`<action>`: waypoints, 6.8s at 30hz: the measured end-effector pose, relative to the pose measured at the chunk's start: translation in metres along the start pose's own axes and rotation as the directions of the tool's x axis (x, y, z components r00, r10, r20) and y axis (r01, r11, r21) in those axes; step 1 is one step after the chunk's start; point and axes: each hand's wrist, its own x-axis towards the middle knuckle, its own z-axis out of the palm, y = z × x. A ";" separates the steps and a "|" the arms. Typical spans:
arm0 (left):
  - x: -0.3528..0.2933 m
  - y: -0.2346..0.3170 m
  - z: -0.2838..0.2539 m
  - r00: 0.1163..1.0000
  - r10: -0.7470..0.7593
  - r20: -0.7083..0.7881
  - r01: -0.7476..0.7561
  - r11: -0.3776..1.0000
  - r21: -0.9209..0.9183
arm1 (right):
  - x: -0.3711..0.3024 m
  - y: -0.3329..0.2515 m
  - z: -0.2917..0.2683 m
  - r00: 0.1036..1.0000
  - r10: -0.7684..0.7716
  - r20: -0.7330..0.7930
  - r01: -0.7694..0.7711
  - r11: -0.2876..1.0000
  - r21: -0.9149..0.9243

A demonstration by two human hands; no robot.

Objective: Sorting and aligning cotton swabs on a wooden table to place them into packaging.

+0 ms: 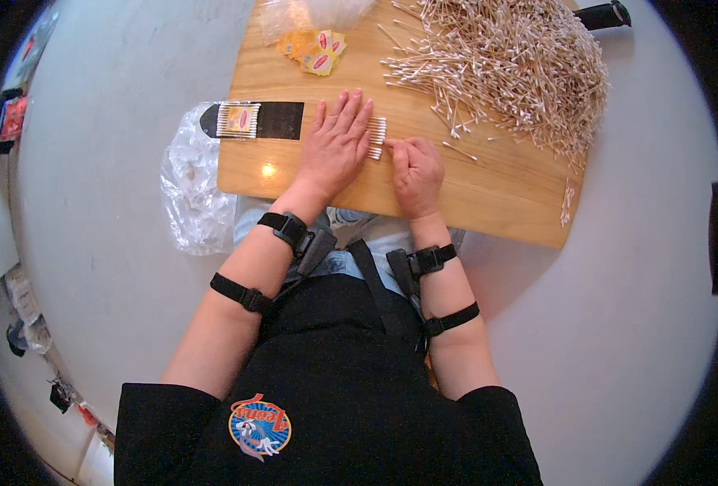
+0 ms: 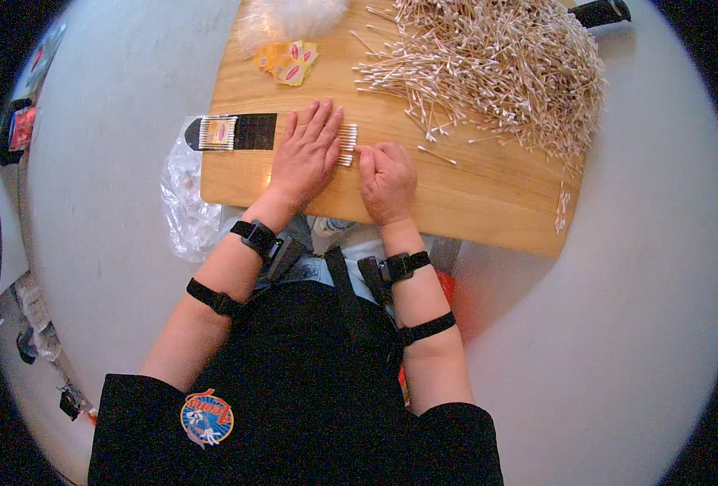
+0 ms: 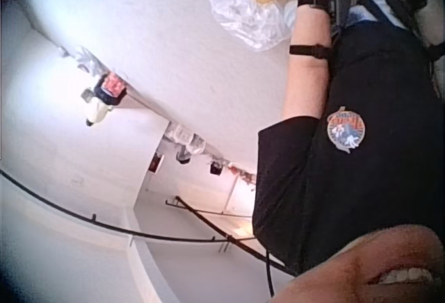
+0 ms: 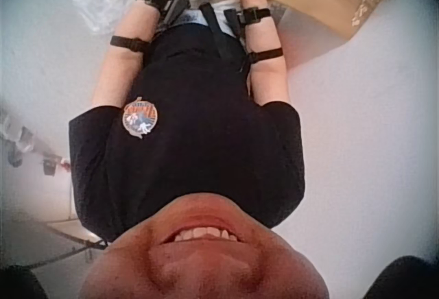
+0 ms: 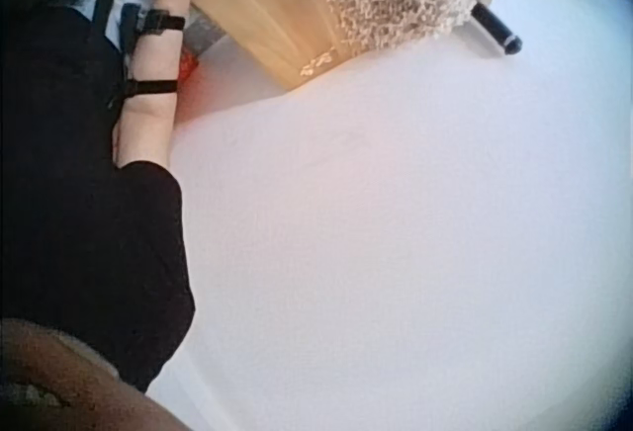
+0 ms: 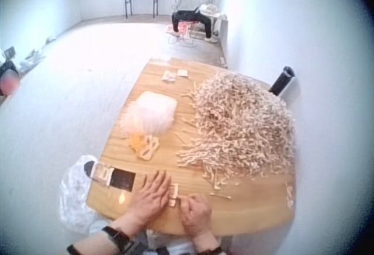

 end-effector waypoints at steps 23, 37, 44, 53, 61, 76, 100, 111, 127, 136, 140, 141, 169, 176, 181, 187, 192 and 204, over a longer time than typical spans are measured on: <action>0.000 0.000 -0.001 1.000 0.026 -0.011 -0.026 1.000 -0.006 | 0.005 -0.002 0.003 1.000 0.001 0.001 -0.001 0.998 -0.068; -0.001 0.000 -0.001 1.000 0.013 -0.011 -0.013 1.000 -0.027 | 0.008 -0.003 0.007 1.000 0.014 -0.021 -0.017 0.994 -0.109; -0.001 0.000 0.000 1.000 0.012 -0.021 -0.013 0.999 -0.029 | 0.013 -0.005 0.009 0.999 0.029 -0.039 -0.035 0.989 -0.143; -0.003 -0.002 0.008 0.999 0.006 -0.041 -0.008 0.999 -0.036 | 0.006 -0.012 0.008 0.967 -0.136 0.214 0.194 0.941 -0.279; -0.002 -0.003 0.014 0.992 0.014 -0.122 -0.020 0.998 -0.053 | -0.004 0.010 0.029 0.902 -0.209 0.378 0.372 0.820 -0.435; -0.005 -0.001 0.016 0.993 -0.015 -0.119 0.004 0.996 -0.090 | -0.003 -0.002 0.030 0.887 -0.014 0.462 0.320 0.740 -0.591; -0.021 -0.173 -0.043 0.884 -0.348 -0.312 0.303 0.935 -0.185 | 0.007 -0.053 0.068 0.852 -0.013 0.523 0.337 0.777 -0.531; -0.023 -0.187 -0.021 0.918 -0.376 -0.127 0.329 0.900 -0.286 | 0.023 -0.079 0.105 0.856 -0.078 0.512 0.380 0.765 -0.519; -0.026 -0.187 -0.017 0.926 -0.353 -0.136 0.269 0.866 -0.421 | 0.022 -0.091 0.128 0.841 -0.083 0.534 0.382 0.791 -0.478; -0.024 -0.184 -0.019 0.926 -0.353 -0.133 0.274 0.872 -0.406 | 0.024 -0.107 0.138 0.859 -0.020 0.511 0.331 0.783 -0.527; -0.023 -0.189 -0.014 0.916 -0.376 -0.143 0.307 0.884 -0.353 | 0.022 -0.107 0.148 0.867 -0.042 0.497 0.338 0.782 -0.524; -0.025 -0.191 -0.012 0.915 -0.375 -0.146 0.307 0.885 -0.349 | 0.021 -0.107 0.150 0.870 -0.056 0.490 0.342 0.785 -0.517; -0.028 -0.179 -0.072 0.771 -0.536 0.344 -0.155 -0.682 -0.715 | 0.037 -0.133 0.162 0.953 0.208 0.222 -0.299 0.777 0.555; -0.026 -0.175 -0.071 0.784 -0.541 0.305 -0.131 -0.624 -0.771 | 0.038 -0.140 0.180 0.954 0.193 0.229 -0.296 0.718 0.630; -0.027 -0.169 -0.068 0.787 -0.570 0.237 -0.126 -0.525 -0.842 | 0.039 -0.146 0.180 0.957 0.187 0.222 -0.287 0.729 0.621; -0.040 -0.173 -0.086 0.857 -0.500 0.122 0.081 -0.102 -0.991 | 0.039 -0.133 0.176 0.925 0.328 0.193 -0.340 0.487 0.805; -0.050 -0.181 -0.087 0.990 -0.123 -0.065 0.067 0.830 -0.554 | 0.037 -0.100 0.156 0.941 0.258 0.219 -0.327 0.532 0.781; -0.047 -0.153 -0.082 0.996 -0.044 -0.081 0.014 0.942 -0.334 | 0.015 -0.068 0.083 0.962 0.230 0.147 -0.269 0.709 0.652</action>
